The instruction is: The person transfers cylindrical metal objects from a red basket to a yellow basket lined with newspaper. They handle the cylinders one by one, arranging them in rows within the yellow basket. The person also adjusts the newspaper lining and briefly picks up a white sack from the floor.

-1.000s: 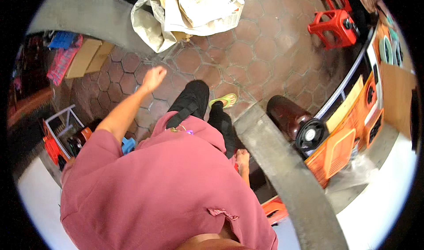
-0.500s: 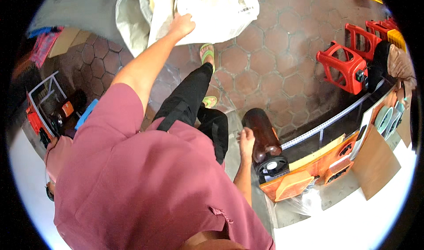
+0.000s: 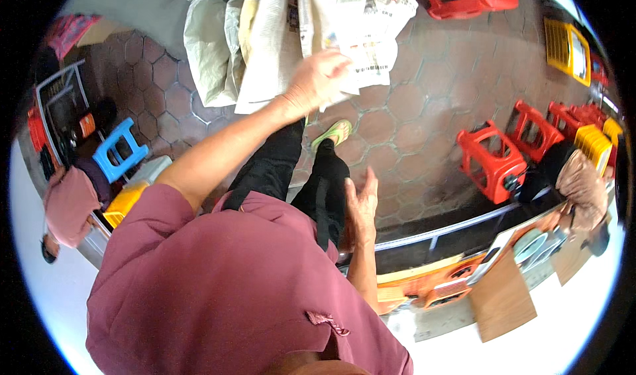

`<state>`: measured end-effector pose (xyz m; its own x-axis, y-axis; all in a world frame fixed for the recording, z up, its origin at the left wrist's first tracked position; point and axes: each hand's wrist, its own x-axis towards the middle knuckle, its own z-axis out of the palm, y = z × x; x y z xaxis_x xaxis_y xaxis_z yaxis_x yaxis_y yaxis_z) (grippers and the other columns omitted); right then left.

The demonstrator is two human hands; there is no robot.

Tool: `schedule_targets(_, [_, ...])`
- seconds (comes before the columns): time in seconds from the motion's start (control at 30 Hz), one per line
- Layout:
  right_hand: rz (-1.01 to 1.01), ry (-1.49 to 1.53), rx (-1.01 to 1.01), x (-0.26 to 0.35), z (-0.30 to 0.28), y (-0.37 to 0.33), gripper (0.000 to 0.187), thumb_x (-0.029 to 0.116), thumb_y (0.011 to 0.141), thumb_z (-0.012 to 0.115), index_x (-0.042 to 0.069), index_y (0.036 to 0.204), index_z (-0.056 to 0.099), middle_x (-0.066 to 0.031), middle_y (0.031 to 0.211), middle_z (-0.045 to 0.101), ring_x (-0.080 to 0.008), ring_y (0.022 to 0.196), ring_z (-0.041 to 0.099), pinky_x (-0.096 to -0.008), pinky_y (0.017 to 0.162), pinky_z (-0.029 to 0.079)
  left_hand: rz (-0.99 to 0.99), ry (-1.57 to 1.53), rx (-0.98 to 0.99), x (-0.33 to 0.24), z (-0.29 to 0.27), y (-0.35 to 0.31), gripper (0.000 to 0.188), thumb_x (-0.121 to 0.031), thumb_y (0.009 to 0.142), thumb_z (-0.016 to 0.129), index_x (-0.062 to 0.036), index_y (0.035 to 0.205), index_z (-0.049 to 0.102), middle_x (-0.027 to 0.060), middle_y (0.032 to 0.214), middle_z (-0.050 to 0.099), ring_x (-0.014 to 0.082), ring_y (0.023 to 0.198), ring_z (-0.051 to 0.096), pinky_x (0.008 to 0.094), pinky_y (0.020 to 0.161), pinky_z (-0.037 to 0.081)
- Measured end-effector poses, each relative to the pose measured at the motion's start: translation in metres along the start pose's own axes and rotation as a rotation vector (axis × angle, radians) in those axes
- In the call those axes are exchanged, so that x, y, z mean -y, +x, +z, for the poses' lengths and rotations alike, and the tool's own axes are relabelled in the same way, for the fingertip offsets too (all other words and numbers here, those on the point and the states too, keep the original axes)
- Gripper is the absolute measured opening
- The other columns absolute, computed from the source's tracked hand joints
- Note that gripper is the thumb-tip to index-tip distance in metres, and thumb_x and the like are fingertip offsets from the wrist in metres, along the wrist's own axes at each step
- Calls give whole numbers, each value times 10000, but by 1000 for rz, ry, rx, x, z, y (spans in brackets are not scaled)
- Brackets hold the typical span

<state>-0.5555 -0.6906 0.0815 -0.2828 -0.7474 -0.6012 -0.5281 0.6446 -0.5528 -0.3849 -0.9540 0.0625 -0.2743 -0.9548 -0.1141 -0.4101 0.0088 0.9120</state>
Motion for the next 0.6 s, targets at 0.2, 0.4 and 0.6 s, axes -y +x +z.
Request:
schedule_targets(0.2, [-609,1,-68,100,-45,90,826,182,788,753,-28,1426,271,-211,1319,432,-314,1181,476,-436,1024,371,156,-104,-117,-87,25,-28,155,-131,835,605,-12,920,654,118,864,625,301,843,607,369,759,487])
schedule_targets(0.4, [-461,414,7,140,-103,138,250,124,974,501,-74,1089,601,-55,938,632,-139,847,557,-298,732,466,111,-196,-359,-116,23,-72,565,-145,881,617,-54,1394,399,142,1292,541,235,1104,575,361,962,462])
schedule_targets(0.6, [-555,161,303,207,-137,103,203,139,953,562,-23,881,661,39,750,596,-52,672,496,-233,589,404,-263,-86,-443,-149,11,-181,853,-255,781,730,37,1433,264,251,1443,338,362,1345,351,427,1110,296])
